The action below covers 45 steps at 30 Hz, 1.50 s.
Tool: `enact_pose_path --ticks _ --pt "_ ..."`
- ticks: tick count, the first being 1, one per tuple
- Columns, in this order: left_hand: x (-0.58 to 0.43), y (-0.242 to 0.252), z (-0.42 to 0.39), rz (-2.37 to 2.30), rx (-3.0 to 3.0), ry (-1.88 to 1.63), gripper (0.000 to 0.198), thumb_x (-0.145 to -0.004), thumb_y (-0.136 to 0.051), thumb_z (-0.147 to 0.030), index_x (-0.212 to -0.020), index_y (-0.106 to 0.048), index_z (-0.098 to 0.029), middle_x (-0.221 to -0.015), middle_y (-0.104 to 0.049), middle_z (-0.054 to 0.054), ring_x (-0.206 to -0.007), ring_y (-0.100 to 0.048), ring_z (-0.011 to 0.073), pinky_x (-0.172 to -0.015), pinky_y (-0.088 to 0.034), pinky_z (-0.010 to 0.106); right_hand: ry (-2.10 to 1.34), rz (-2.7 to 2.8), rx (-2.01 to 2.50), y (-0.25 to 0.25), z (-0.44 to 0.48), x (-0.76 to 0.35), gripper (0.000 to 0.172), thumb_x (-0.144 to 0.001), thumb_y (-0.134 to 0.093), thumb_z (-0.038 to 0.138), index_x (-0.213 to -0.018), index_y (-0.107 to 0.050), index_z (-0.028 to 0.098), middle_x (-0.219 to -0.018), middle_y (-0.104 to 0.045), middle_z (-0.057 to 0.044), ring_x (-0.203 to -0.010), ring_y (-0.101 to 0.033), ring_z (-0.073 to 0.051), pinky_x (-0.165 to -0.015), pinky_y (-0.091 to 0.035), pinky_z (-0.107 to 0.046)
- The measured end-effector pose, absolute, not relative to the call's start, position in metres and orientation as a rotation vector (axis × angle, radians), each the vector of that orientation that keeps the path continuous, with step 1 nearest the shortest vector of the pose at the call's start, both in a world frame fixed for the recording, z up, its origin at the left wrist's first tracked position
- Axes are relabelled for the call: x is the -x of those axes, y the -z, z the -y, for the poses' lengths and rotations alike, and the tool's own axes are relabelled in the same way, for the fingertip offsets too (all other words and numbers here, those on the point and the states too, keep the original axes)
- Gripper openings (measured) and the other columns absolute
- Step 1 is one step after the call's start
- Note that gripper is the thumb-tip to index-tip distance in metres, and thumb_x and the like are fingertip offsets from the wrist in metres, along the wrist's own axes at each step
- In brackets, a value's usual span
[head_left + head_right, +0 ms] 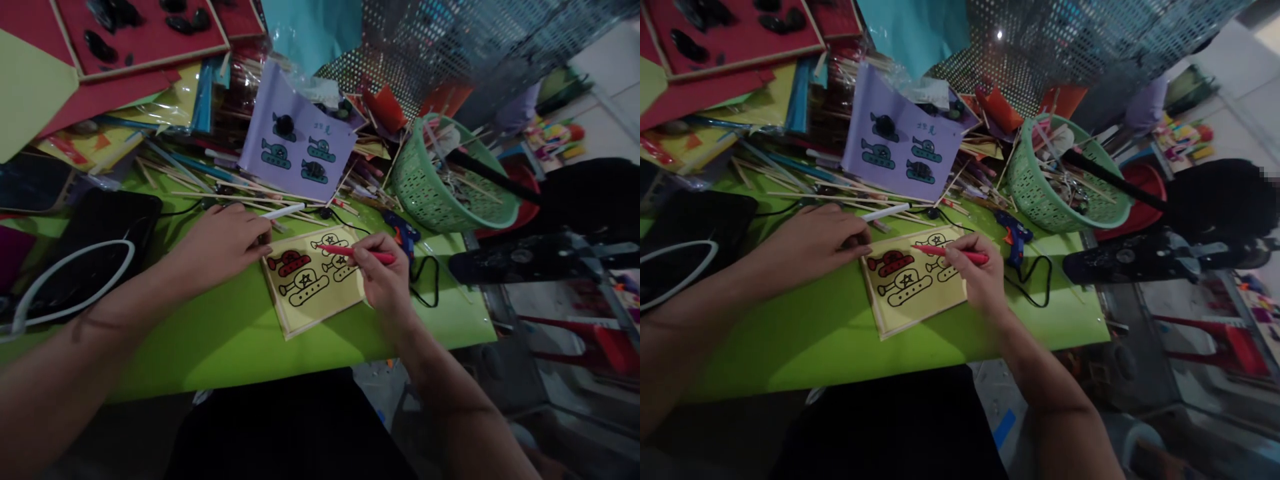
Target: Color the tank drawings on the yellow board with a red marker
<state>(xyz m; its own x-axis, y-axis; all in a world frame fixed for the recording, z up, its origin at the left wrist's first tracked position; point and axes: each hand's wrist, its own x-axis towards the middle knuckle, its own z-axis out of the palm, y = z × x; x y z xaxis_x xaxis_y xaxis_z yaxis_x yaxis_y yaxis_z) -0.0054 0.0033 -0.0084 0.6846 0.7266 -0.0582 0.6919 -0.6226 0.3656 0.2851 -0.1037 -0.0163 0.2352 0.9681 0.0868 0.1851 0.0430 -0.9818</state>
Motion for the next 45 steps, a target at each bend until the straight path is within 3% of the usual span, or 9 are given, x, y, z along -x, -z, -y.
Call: enact_pose_path --ticks 4,9,14,18,23,28,37,41,45 --pt "0.003 -0.001 0.006 -1.163 -2.606 -0.131 0.012 -0.107 -0.063 -0.028 -0.097 -0.068 -0.026 -0.104 -0.083 0.007 -0.113 -0.067 0.0329 -0.098 -0.049 0.048 -0.716 1.129 1.261 0.006 0.103 -0.296 0.047 -0.092 -0.095 0.065 -0.089 -0.067 0.028 -0.072 -0.067 0.004 -0.055 -0.063 -0.014 -0.056 -0.045 -0.029" --pt "0.001 -0.007 0.012 -1.225 -2.654 -0.116 0.017 -0.111 -0.057 -0.027 -0.096 -0.066 -0.026 -0.1 -0.081 0.006 -0.111 -0.065 0.0303 -0.098 -0.05 0.046 -0.652 1.095 1.279 -0.002 0.104 -0.303 0.051 -0.092 -0.093 0.07 -0.09 -0.063 0.029 -0.071 -0.063 0.005 -0.058 -0.069 -0.016 -0.052 -0.039 -0.028" --pt "0.0 -0.001 0.01 -1.289 -2.658 -0.098 0.018 -0.107 -0.061 -0.032 -0.093 -0.071 -0.027 -0.099 -0.083 0.012 -0.113 -0.072 0.0371 -0.096 -0.051 0.05 -0.667 1.069 1.27 -0.005 0.105 -0.302 0.053 -0.087 -0.096 0.071 -0.088 -0.065 0.028 -0.07 -0.065 0.004 -0.055 -0.065 -0.015 -0.049 -0.031 -0.028" --pt "-0.001 -0.001 0.011 -1.315 -2.59 -0.198 0.019 -0.107 -0.062 -0.032 -0.097 -0.075 -0.024 -0.1 -0.085 0.015 -0.11 -0.075 0.0381 -0.099 -0.053 0.052 -0.687 1.034 1.214 -0.004 0.107 -0.304 0.046 -0.087 -0.098 0.063 -0.088 -0.069 0.027 -0.069 -0.065 0.004 -0.057 -0.067 -0.015 -0.05 -0.037 -0.028" --pt "0.001 0.0 0.01 -1.353 -2.561 -0.189 0.018 -0.109 -0.062 -0.03 -0.107 -0.078 -0.024 -0.102 -0.086 0.009 -0.101 -0.076 0.0284 -0.094 -0.054 0.042 -0.707 0.936 1.137 0.002 0.107 -0.309 0.041 -0.079 -0.108 0.048 -0.084 -0.075 0.024 -0.069 -0.068 0.004 -0.055 -0.067 -0.013 -0.048 -0.035 -0.024" --pt "0.007 0.006 0.001 -1.299 -2.529 -0.205 0.019 -0.107 -0.064 -0.03 -0.107 -0.082 -0.023 -0.1 -0.087 0.007 -0.102 -0.075 0.0282 -0.093 -0.054 0.039 -0.753 0.984 1.137 0.002 0.105 -0.31 0.041 -0.081 -0.107 0.051 -0.085 -0.076 0.024 -0.069 -0.067 0.004 -0.055 -0.069 -0.014 -0.049 -0.041 -0.025" --pt "0.014 0.006 -0.006 -1.22 -2.514 -0.17 0.017 -0.103 -0.068 -0.03 -0.098 -0.082 -0.025 -0.098 -0.085 0.006 -0.103 -0.075 0.028 -0.093 -0.052 0.039 -0.764 0.954 1.156 -0.001 0.105 -0.311 0.037 -0.083 -0.107 0.049 -0.088 -0.081 0.023 -0.07 -0.073 0.001 -0.055 -0.064 -0.012 -0.045 -0.033 -0.023" --pt "0.013 0.007 -0.006 -1.236 -2.513 -0.162 0.018 -0.102 -0.067 -0.032 -0.094 -0.081 -0.024 -0.093 -0.082 0.007 -0.098 -0.073 0.0284 -0.087 -0.05 0.039 -0.771 1.007 1.164 -0.003 0.106 -0.31 0.038 -0.089 -0.102 0.054 -0.09 -0.077 0.025 -0.071 -0.073 0.002 -0.052 -0.063 -0.012 -0.049 -0.039 -0.025" --pt "0.012 0.01 -0.006 -1.239 -2.505 -0.146 0.017 -0.101 -0.067 -0.031 -0.092 -0.08 -0.025 -0.092 -0.082 0.007 -0.1 -0.073 0.0287 -0.087 -0.05 0.039 -0.741 1.048 1.217 -0.003 0.105 -0.31 0.041 -0.092 -0.098 0.059 -0.092 -0.074 0.026 -0.071 -0.072 0.001 -0.054 -0.066 -0.015 -0.048 -0.035 -0.027"
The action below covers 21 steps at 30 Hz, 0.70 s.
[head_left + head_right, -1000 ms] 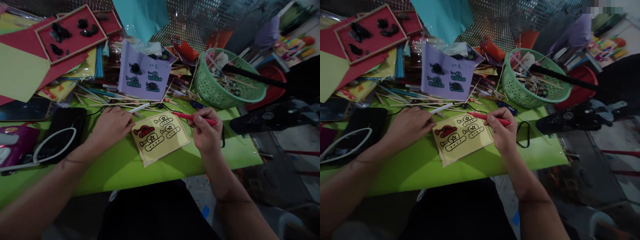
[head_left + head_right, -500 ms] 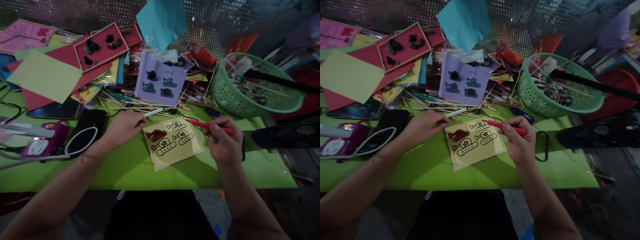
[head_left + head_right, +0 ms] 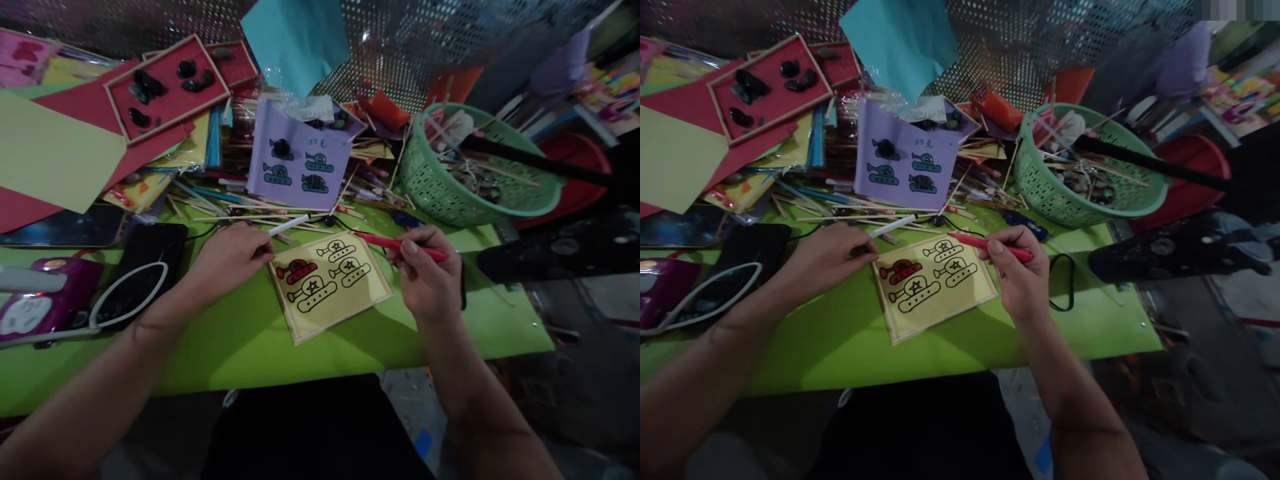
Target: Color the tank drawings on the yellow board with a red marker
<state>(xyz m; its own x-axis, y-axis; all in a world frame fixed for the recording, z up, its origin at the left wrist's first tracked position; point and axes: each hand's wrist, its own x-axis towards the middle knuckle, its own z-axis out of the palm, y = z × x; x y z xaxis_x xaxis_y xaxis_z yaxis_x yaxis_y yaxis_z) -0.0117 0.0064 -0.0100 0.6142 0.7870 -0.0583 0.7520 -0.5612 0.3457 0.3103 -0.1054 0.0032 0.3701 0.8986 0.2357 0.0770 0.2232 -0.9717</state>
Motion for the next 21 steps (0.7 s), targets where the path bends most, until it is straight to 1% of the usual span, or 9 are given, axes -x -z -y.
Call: enact_pose_path --ticks 2,4,6,9,10,14,21 --pt "0.011 0.011 -0.006 -1.242 -2.497 -0.141 0.017 -0.101 -0.067 -0.03 -0.093 -0.081 -0.026 -0.093 -0.082 0.007 -0.101 -0.073 0.0292 -0.087 -0.05 0.039 -0.736 1.04 1.223 -0.003 0.105 -0.31 0.042 -0.091 -0.099 0.059 -0.092 -0.073 0.026 -0.07 -0.07 0.002 -0.055 -0.067 -0.015 -0.049 -0.035 -0.026" --pt "0.011 0.012 -0.005 -1.245 -2.488 -0.143 0.016 -0.101 -0.067 -0.03 -0.094 -0.081 -0.026 -0.093 -0.082 0.007 -0.103 -0.073 0.0298 -0.089 -0.05 0.04 -0.747 1.023 1.221 -0.003 0.105 -0.31 0.042 -0.089 -0.1 0.058 -0.091 -0.073 0.026 -0.069 -0.069 0.002 -0.057 -0.068 -0.015 -0.05 -0.037 -0.026" --pt "0.011 0.012 -0.005 -1.243 -2.481 -0.144 0.016 -0.101 -0.067 -0.029 -0.094 -0.081 -0.026 -0.093 -0.083 0.007 -0.103 -0.073 0.0298 -0.09 -0.051 0.04 -0.765 1.014 1.227 -0.004 0.105 -0.31 0.041 -0.089 -0.1 0.056 -0.091 -0.073 0.026 -0.068 -0.07 0.002 -0.055 -0.067 -0.015 -0.05 -0.038 -0.026" --pt "0.011 0.008 -0.005 -1.24 -2.474 -0.148 0.02 -0.104 -0.064 -0.03 -0.095 -0.081 -0.025 -0.095 -0.084 0.007 -0.101 -0.074 0.0292 -0.09 -0.051 0.041 -0.78 1.018 1.244 -0.005 0.106 -0.309 0.04 -0.09 -0.099 0.056 -0.09 -0.072 0.026 -0.069 -0.073 0.002 -0.051 -0.062 -0.013 -0.046 -0.031 -0.026" --pt "0.012 0.006 -0.005 -1.244 -2.472 -0.152 0.022 -0.105 -0.062 -0.031 -0.097 -0.081 -0.025 -0.097 -0.085 0.007 -0.101 -0.074 0.0293 -0.09 -0.051 0.041 -0.779 1.019 1.243 -0.005 0.106 -0.309 0.04 -0.09 -0.099 0.056 -0.089 -0.072 0.026 -0.07 -0.073 0.001 -0.052 -0.063 -0.014 -0.045 -0.03 -0.026" --pt "0.014 0.001 -0.005 -1.26 -2.472 -0.188 0.025 -0.107 -0.059 -0.031 -0.106 -0.083 -0.025 -0.104 -0.086 0.008 -0.104 -0.074 0.03 -0.094 -0.052 0.043 -0.783 1.013 1.233 -0.005 0.107 -0.31 0.041 -0.089 -0.1 0.056 -0.089 -0.072 0.026 -0.07 -0.071 0.001 -0.057 -0.069 -0.016 -0.045 -0.034 -0.026" --pt "0.014 0.008 -0.004 -1.213 -2.523 -0.143 0.019 -0.103 -0.065 -0.034 -0.094 -0.08 -0.027 -0.095 -0.083 0.006 -0.102 -0.072 0.0294 -0.092 -0.049 0.042 -0.809 0.997 1.244 -0.004 0.106 -0.311 0.036 -0.09 -0.098 0.051 -0.087 -0.073 0.026 -0.068 -0.072 0.002 -0.049 -0.059 -0.012 -0.044 -0.032 -0.027"
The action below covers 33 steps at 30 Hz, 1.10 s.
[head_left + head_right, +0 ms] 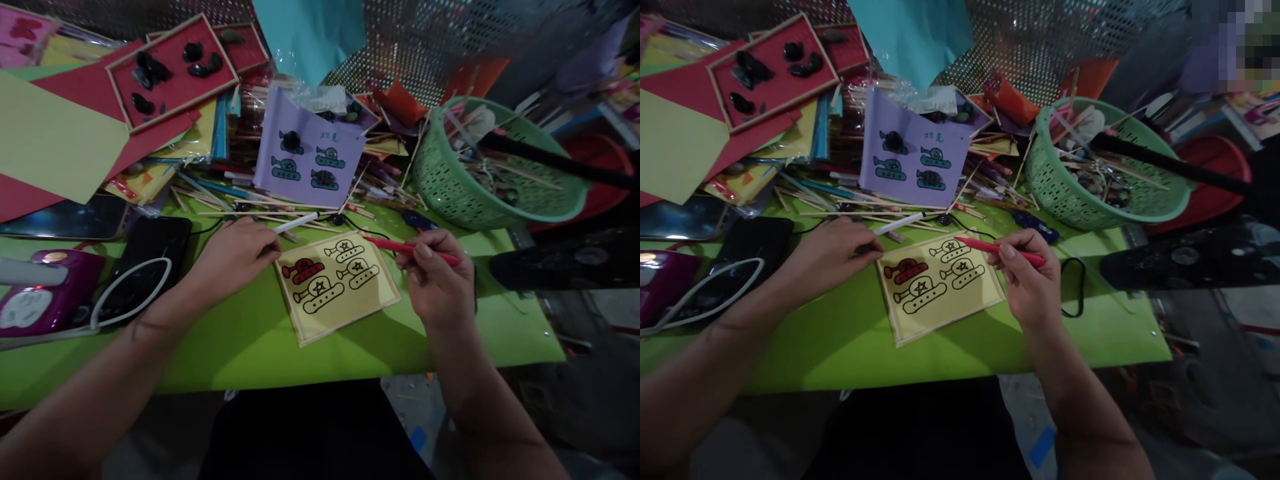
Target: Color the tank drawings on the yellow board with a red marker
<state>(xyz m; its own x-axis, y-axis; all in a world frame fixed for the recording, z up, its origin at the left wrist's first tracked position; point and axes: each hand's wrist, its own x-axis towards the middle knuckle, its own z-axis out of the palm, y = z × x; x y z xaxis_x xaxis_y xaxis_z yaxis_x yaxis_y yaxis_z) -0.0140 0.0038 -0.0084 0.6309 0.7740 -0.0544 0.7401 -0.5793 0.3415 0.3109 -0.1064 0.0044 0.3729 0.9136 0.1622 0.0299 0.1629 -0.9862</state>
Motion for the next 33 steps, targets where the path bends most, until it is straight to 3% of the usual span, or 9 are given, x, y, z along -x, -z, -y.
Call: enact_pose_path --ticks 7,15,19,23,29,33 --pt "0.009 0.004 -0.001 -1.268 -2.514 -0.115 0.021 -0.104 -0.062 -0.033 -0.092 -0.077 -0.026 -0.094 -0.081 0.007 -0.103 -0.072 0.0303 -0.092 -0.05 0.042 -0.836 0.954 1.254 -0.003 0.103 -0.312 0.043 -0.085 -0.102 0.056 -0.087 -0.071 0.026 -0.067 -0.073 0.003 -0.05 -0.059 -0.012 -0.044 -0.037 -0.024" --pt "0.008 0.006 0.0 -1.278 -2.491 -0.064 0.019 -0.104 -0.06 -0.036 -0.094 -0.075 -0.028 -0.094 -0.08 0.008 -0.103 -0.07 0.0326 -0.091 -0.05 0.045 -0.905 0.977 1.318 -0.004 0.1 -0.313 0.039 -0.086 -0.098 0.057 -0.089 -0.071 0.028 -0.066 -0.072 0.002 -0.053 -0.062 -0.015 -0.045 -0.029 -0.028" --pt "0.008 0.001 0.002 -1.298 -2.499 -0.034 0.022 -0.106 -0.056 -0.033 -0.094 -0.074 -0.025 -0.097 -0.08 0.01 -0.105 -0.068 0.0349 -0.091 -0.047 0.046 -0.898 1.006 1.327 -0.003 0.099 -0.312 0.035 -0.09 -0.093 0.057 -0.1 -0.076 0.028 -0.074 -0.076 0.001 -0.055 -0.059 -0.015 -0.046 -0.032 -0.029" --pt "0.009 -0.002 0.001 -1.303 -2.497 -0.028 0.021 -0.104 -0.057 -0.032 -0.092 -0.072 -0.025 -0.094 -0.077 0.009 -0.1 -0.065 0.0331 -0.085 -0.043 0.044 -0.932 0.966 1.316 -0.003 0.097 -0.311 0.031 -0.086 -0.095 0.053 -0.097 -0.08 0.028 -0.076 -0.078 0.001 -0.055 -0.055 -0.014 -0.049 -0.041 -0.029" --pt "0.011 0.002 -0.002 -1.273 -2.495 -0.022 0.019 -0.105 -0.059 -0.031 -0.093 -0.072 -0.025 -0.092 -0.077 0.006 -0.097 -0.064 0.0291 -0.084 -0.043 0.041 -1.064 1.013 1.326 -0.007 0.086 -0.307 0.025 -0.085 -0.096 0.044 -0.097 -0.083 0.026 -0.078 -0.079 -0.001 -0.065 -0.066 -0.016 -0.053 -0.046 -0.028" --pt "0.013 0.006 -0.005 -1.255 -2.487 -0.019 0.019 -0.106 -0.061 -0.036 -0.096 -0.073 -0.026 -0.093 -0.078 0.007 -0.097 -0.065 0.0303 -0.085 -0.043 0.043 -1.034 1.131 1.356 0.01 0.074 -0.308 0.028 -0.08 -0.1 0.045 -0.09 -0.082 0.026 -0.077 -0.074 0.001 -0.064 -0.063 -0.015 -0.057 -0.048 -0.028"
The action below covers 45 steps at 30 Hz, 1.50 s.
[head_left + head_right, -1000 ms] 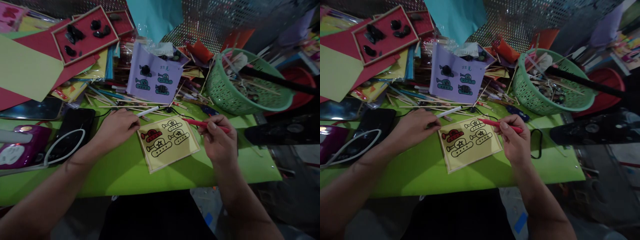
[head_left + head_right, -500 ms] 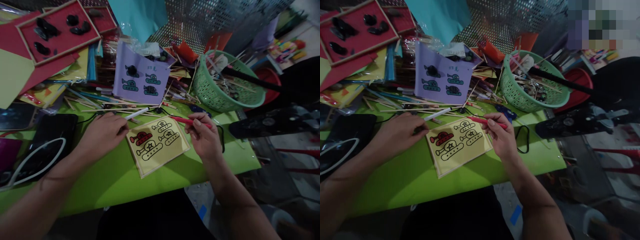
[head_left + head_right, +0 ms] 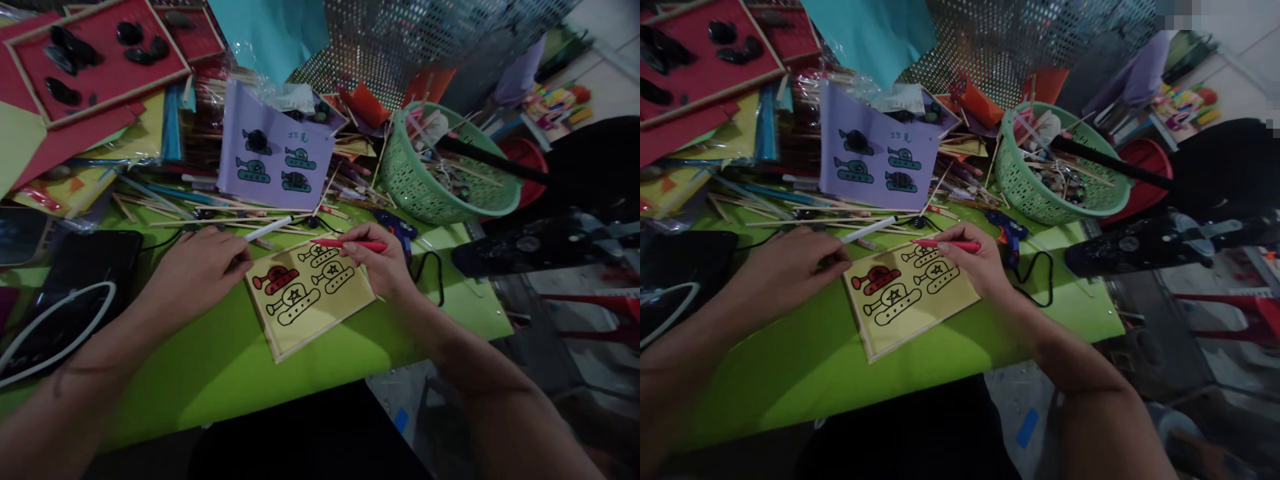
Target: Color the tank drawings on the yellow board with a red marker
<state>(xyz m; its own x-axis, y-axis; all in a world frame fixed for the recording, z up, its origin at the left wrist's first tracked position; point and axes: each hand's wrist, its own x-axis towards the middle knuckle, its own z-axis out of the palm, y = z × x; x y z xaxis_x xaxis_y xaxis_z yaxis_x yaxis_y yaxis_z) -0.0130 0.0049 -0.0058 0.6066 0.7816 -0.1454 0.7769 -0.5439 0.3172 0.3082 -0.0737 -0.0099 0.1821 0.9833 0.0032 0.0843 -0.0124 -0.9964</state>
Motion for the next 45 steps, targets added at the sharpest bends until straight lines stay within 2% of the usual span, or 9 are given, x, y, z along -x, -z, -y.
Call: enact_pose_path --ticks 8,13,18,26,39,45 --pt "0.014 0.011 0.0 -1.293 -2.488 -0.049 0.019 -0.106 -0.061 -0.036 -0.096 -0.075 -0.028 -0.096 -0.079 0.006 -0.102 -0.065 0.0325 -0.093 -0.043 0.046 -0.982 1.242 1.426 0.029 0.072 -0.316 0.033 -0.084 -0.098 0.05 -0.089 -0.078 0.024 -0.078 -0.071 0.001 -0.067 -0.064 -0.016 -0.061 -0.053 -0.031" --pt "0.014 0.015 0.001 -1.284 -2.502 -0.084 0.019 -0.105 -0.06 -0.037 -0.094 -0.073 -0.029 -0.092 -0.076 0.006 -0.099 -0.064 0.0332 -0.09 -0.042 0.046 -0.947 1.339 1.44 0.024 0.079 -0.315 0.03 -0.088 -0.097 0.048 -0.089 -0.079 0.024 -0.079 -0.072 -0.001 -0.074 -0.068 -0.018 -0.061 -0.052 -0.031" --pt "0.016 0.017 0.001 -1.282 -2.518 -0.094 0.018 -0.105 -0.06 -0.036 -0.092 -0.07 -0.028 -0.092 -0.075 0.006 -0.1 -0.065 0.0342 -0.089 -0.042 0.046 -0.948 1.368 1.443 0.023 0.079 -0.314 0.026 -0.089 -0.095 0.045 -0.09 -0.081 0.024 -0.079 -0.074 -0.001 -0.071 -0.066 -0.018 -0.059 -0.049 -0.031" --pt "0.014 0.017 0.002 -1.305 -2.508 -0.09 0.018 -0.105 -0.06 -0.037 -0.093 -0.071 -0.029 -0.094 -0.078 0.006 -0.103 -0.066 0.0341 -0.09 -0.045 0.047 -0.936 1.416 1.485 0.02 0.077 -0.313 0.026 -0.087 -0.096 0.046 -0.087 -0.081 0.025 -0.082 -0.079 -0.003 -0.07 -0.068 -0.019 -0.064 -0.055 -0.034" --pt "0.015 0.016 0.0 -1.287 -2.494 -0.05 0.02 -0.106 -0.059 -0.039 -0.095 -0.073 -0.029 -0.096 -0.079 0.006 -0.106 -0.067 0.0346 -0.094 -0.044 0.049 -0.966 1.426 1.463 0.022 0.077 -0.314 0.026 -0.09 -0.096 0.045 -0.09 -0.082 0.023 -0.081 -0.079 -0.003 -0.07 -0.068 -0.018 -0.065 -0.054 -0.032" --pt "0.016 0.018 0.0 -1.269 -2.494 -0.071 0.022 -0.107 -0.058 -0.039 -0.096 -0.073 -0.029 -0.098 -0.08 0.007 -0.104 -0.066 0.0341 -0.094 -0.043 0.048 -0.964 1.44 1.424 0.023 0.077 -0.314 0.021 -0.091 -0.094 0.039 -0.09 -0.081 0.023 -0.081 -0.079 -0.002 -0.069 -0.066 -0.016 -0.064 -0.051 -0.03"
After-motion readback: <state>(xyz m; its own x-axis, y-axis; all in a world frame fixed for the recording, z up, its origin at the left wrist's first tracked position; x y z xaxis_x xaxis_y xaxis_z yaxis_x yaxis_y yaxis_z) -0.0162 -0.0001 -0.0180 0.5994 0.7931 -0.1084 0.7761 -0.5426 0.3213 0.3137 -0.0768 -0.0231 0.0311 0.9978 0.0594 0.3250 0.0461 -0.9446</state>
